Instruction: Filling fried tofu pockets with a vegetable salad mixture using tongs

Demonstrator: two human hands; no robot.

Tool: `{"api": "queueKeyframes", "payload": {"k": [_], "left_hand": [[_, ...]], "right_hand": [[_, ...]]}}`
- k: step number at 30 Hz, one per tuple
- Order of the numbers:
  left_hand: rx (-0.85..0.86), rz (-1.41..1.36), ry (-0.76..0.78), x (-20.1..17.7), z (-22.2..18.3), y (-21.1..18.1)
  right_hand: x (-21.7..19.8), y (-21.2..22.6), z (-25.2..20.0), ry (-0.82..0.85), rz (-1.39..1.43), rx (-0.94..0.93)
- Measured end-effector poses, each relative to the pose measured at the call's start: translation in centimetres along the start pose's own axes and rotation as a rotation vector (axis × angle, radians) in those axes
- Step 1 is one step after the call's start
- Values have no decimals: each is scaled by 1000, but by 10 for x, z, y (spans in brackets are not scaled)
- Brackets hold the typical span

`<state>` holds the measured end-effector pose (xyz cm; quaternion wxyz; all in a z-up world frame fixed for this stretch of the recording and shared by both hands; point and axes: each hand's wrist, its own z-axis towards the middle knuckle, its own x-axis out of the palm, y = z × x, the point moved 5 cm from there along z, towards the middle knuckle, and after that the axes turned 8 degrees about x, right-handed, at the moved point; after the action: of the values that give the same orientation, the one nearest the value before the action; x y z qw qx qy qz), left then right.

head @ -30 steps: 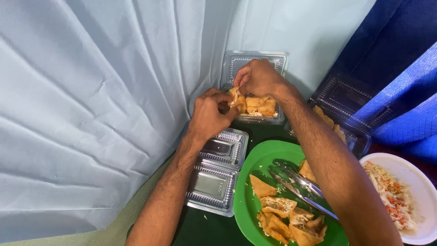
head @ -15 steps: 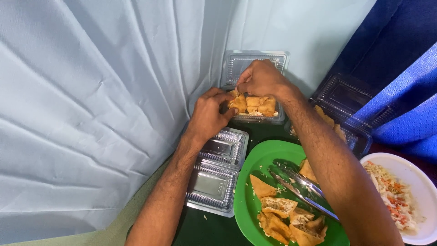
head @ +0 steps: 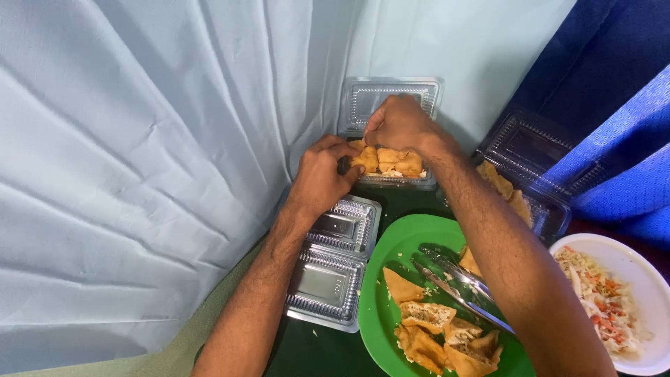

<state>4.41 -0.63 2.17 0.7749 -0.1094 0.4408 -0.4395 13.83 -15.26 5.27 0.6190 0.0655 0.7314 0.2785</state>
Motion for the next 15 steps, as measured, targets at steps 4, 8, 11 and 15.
{"api": "queueKeyframes", "payload": {"k": [4,8,11,15], "left_hand": [[-19,10,15,-1,0,-5],[-32,11,7,-6,0,-11],[-3,19,11,-6,0,-12],[-28,29,48,-6,-1,-10]], "right_hand": [[2,-7,7,-29,-12,6],[-8,-10,-3,-60,74,24],[-16,-7,-16,-82,114,39],[-20,8,-26,-26,147,-73]]}}
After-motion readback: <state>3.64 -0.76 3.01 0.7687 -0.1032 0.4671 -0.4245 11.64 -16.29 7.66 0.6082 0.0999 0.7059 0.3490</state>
